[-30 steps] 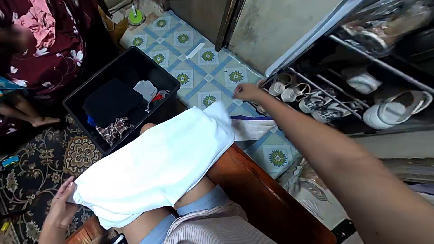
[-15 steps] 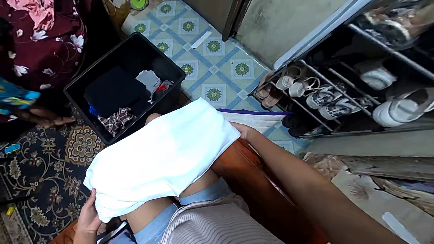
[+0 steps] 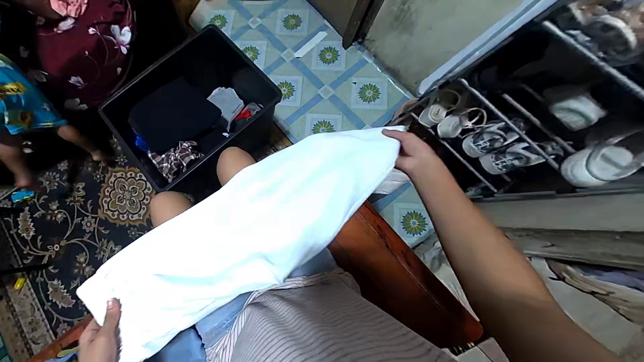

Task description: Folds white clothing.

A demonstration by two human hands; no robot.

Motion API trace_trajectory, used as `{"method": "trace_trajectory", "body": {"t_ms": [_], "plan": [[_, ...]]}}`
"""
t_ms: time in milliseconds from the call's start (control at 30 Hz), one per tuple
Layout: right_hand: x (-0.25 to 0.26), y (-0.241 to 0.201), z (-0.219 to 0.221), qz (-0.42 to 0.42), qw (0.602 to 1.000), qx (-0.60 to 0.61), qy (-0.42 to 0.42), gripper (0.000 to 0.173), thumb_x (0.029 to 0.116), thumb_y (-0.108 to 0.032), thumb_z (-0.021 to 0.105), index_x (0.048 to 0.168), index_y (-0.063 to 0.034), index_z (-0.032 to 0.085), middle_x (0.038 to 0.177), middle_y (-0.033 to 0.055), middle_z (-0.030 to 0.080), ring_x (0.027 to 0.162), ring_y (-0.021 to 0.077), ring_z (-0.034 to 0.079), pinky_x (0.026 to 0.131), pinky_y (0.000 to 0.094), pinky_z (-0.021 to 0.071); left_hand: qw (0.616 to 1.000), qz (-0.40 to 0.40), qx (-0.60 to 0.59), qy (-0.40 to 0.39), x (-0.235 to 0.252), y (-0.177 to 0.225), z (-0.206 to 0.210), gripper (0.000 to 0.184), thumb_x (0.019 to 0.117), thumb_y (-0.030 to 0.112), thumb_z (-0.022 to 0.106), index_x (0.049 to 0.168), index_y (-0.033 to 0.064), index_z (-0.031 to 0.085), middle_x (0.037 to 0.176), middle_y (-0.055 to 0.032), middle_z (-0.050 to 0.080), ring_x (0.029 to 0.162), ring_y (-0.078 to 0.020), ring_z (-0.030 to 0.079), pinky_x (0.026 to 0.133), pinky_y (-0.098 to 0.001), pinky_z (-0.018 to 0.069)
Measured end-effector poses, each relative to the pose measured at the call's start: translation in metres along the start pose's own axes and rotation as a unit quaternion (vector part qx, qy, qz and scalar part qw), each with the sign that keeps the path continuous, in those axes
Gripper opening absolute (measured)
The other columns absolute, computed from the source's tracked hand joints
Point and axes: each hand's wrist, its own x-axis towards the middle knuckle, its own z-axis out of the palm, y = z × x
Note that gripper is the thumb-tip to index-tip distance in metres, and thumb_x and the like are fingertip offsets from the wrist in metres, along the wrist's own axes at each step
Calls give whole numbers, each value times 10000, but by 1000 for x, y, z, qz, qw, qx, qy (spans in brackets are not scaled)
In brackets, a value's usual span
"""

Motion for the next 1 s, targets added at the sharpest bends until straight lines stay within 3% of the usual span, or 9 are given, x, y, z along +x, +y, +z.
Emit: {"method": "trace_trajectory", "body": {"t_ms": [67,200,333,433,567,633,700,900,1000], "plan": [[17,36,-5,32,998,-48,23,479,1012,-334,585,1419,-102,484,1235,87,621,1053,179,630,874,382,548,999,4,44,15,16,-36,19,303,1093,300,470,1046,30,602,679,60,562,548,6,547,538,-209,507],[17,83,-9,196,979,-61,22,433,1010,-397,554,1303,-79,526,999,47,634,777,98,604,683,271,519,994,13,104,43,28,-56,35,401,1090,311,485,1150,-60,626,901,-104,629,780,-102,593,776,-344,519],[17,94,-15,270,962,11,-27,271,1012,-369,526,1135,-137,590,937,6,658,785,80,646,684,248,538,995,52,-5,84,32,-54,27,258,1068,230,533,1053,-11,628,805,29,607,694,24,602,689,-196,542],[19,91,-16,233,972,8,-2,155,1004,-255,534,1084,-129,579,929,1,635,783,77,630,699,246,534,988,77,-109,78,32,-53,24,175,1069,168,503,1043,34,613,784,90,638,697,38,641,694,-188,578],[21,84,-22,84,982,-159,65,376,986,-109,605,1343,0,559,1243,172,596,982,215,612,841,356,527,972,60,-227,4,28,-57,15,229,1117,215,345,1212,101,519,922,98,678,872,14,684,837,-240,596],[24,75,-28,24,981,-178,72,371,979,-93,615,1338,-8,567,1240,191,591,949,232,604,816,384,530,970,62,-236,-10,30,-64,10,265,1118,234,335,1277,95,495,975,94,676,909,20,677,859,-238,589],[21,60,-31,-30,988,-125,83,401,977,-70,602,1367,-18,525,1201,172,586,886,200,601,771,360,537,972,65,-226,-11,27,-59,6,270,1121,204,301,1294,77,467,982,108,647,898,61,649,843,-192,567],[21,33,-39,-159,979,123,41,495,978,56,480,1451,-62,397,1231,103,550,995,159,625,858,337,559,968,52,-243,-34,30,-68,6,221,1120,176,304,1206,102,494,878,130,673,824,70,667,780,-170,587],[25,71,-32,-78,988,118,58,461,995,26,451,1451,-28,407,1238,106,563,1004,136,607,872,300,535,972,-21,-225,-70,28,-75,19,216,1113,180,352,1237,88,502,906,86,688,834,20,681,792,-225,598]]}}
